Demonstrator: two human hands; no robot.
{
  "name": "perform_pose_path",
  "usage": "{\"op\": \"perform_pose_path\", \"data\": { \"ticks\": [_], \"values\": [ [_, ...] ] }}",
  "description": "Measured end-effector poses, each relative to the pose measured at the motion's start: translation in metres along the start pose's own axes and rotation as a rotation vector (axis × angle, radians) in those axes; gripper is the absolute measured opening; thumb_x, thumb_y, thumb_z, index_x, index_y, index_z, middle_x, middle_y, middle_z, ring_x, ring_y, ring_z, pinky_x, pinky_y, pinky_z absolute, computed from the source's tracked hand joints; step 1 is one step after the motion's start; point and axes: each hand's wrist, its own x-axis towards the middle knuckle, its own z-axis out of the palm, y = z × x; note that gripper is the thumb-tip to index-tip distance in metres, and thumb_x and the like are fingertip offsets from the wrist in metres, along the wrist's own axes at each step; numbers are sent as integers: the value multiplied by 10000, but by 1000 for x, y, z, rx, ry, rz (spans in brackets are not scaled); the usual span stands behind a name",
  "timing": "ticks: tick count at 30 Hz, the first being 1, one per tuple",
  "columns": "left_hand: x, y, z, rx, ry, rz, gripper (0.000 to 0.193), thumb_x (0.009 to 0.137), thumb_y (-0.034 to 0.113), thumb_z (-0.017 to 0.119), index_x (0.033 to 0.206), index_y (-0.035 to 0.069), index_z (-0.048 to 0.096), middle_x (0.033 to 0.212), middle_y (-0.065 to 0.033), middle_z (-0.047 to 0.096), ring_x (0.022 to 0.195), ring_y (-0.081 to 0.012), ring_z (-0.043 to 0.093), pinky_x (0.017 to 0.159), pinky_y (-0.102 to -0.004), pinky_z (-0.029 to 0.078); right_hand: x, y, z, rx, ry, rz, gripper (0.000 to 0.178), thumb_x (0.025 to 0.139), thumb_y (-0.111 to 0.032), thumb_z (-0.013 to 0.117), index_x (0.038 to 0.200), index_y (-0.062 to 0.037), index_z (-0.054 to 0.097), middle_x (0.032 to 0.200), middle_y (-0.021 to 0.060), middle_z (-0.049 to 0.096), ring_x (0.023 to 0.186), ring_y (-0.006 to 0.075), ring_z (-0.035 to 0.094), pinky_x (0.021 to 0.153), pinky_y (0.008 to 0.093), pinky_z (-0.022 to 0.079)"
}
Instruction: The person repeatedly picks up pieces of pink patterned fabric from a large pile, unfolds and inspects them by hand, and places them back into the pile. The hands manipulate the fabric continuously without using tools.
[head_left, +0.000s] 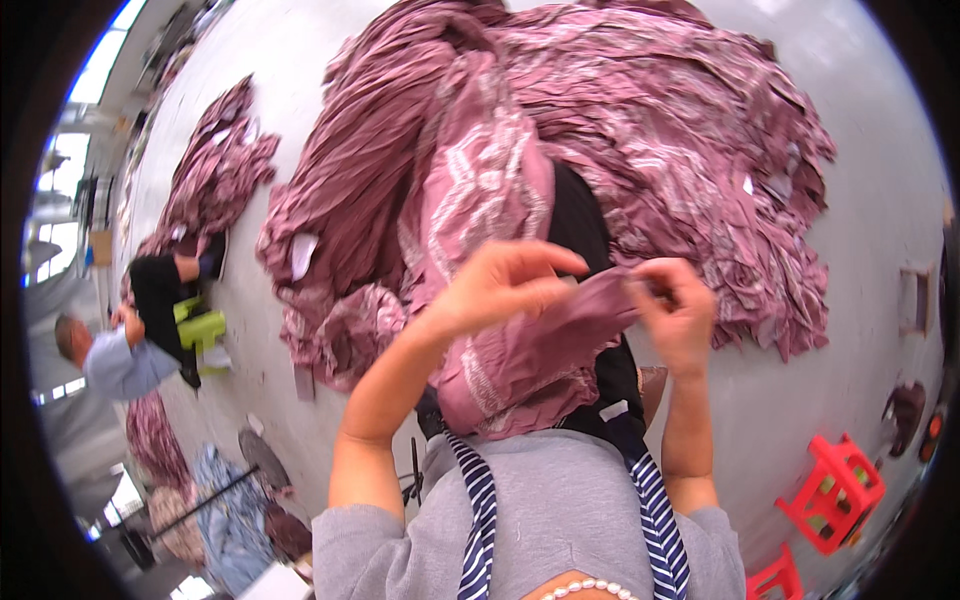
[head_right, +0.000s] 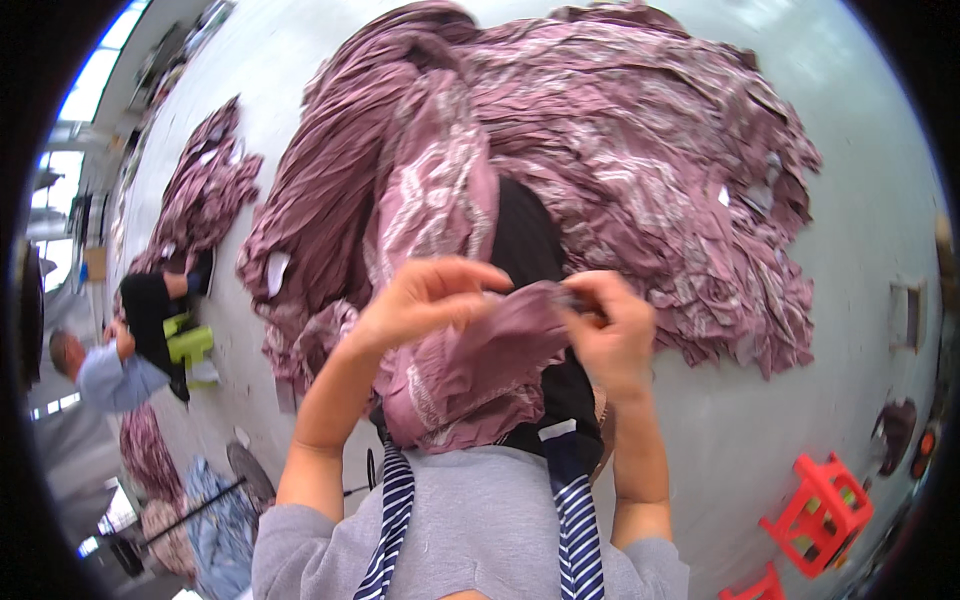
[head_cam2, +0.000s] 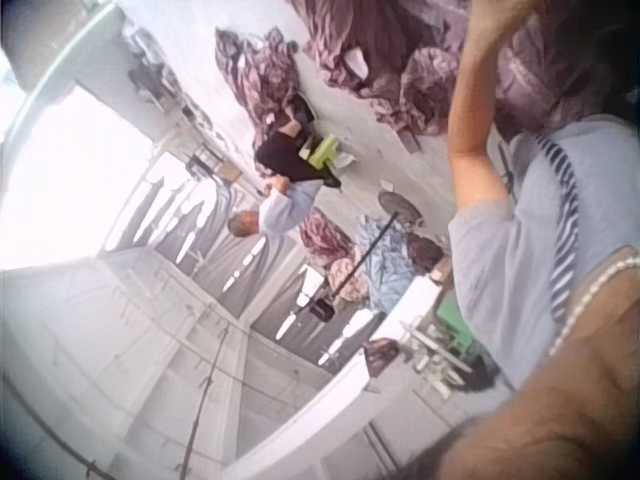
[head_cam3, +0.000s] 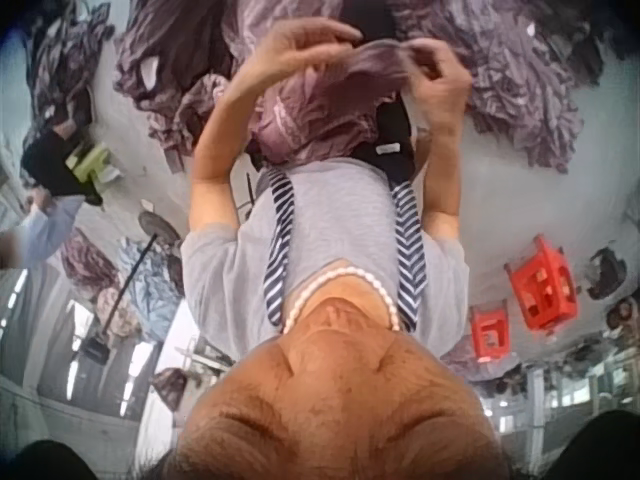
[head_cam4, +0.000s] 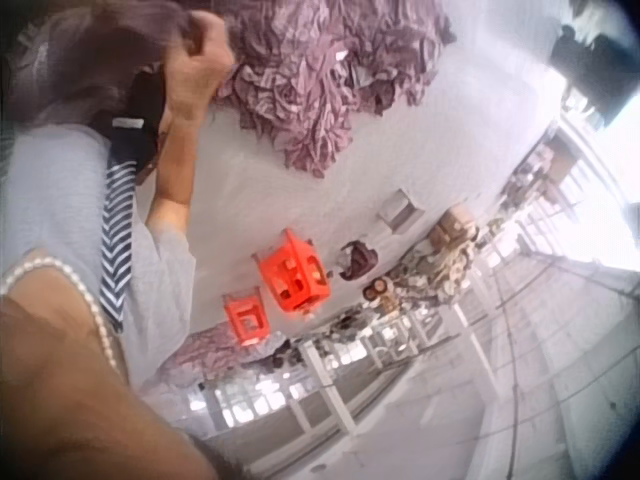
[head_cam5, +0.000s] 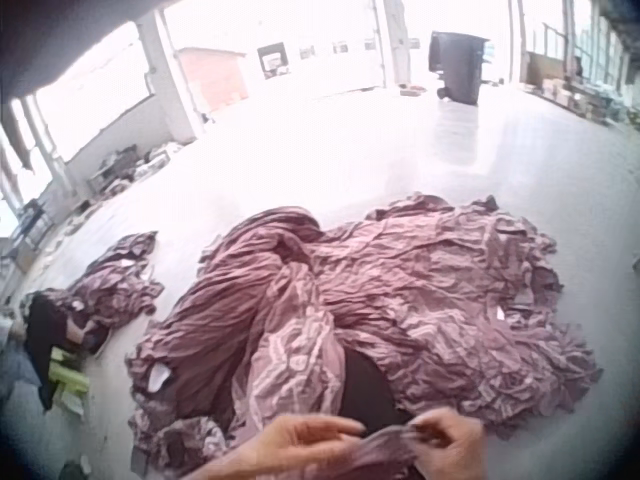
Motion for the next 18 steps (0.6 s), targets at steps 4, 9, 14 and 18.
{"op": "perform_pose_path", "data": {
  "ticks": [4, 9, 14, 18],
  "values": [
    [-44, -23, -70, 101, 664, 181, 253, 903, 124, 633, 1124, 2, 627, 845, -28, 669, 741, -50, 590, 652, -190, 464, 4, 11, -24, 54, 231, 82, 76, 867, -77, 679, 892, -57, 610, 721, -93, 499, 596, -12, 375, 507, 154, 273],
    [-101, -90, -105, 303, 942, 14, 241, 884, 150, 661, 1075, 4, 646, 858, -18, 662, 745, -53, 585, 652, -185, 463, 5, 3, -8, 144, 174, 37, 87, 877, -57, 668, 911, -37, 591, 744, -79, 502, 643, -17, 411, 546, 129, 284],
    [-134, -139, -106, 450, 964, -175, 222, 859, 160, 668, 1013, -1, 670, 883, -23, 675, 817, -71, 593, 750, -229, 479, 10, -8, 15, 113, 132, -27, 94, 877, -63, 670, 921, -36, 591, 761, -73, 528, 640, -18, 420, 548, 127, 288],
    [-152, -153, -107, 437, 1045, -188, 249, 823, 197, 675, 1013, 36, 687, 922, -78, 695, 853, -138, 640, 770, -268, 487, 12, -20, 28, 112, 51, -55, 105, 870, -72, 679, 930, -36, 601, 763, -67, 542, 636, -14, 425, 538, 134, 303]
  ]
}}
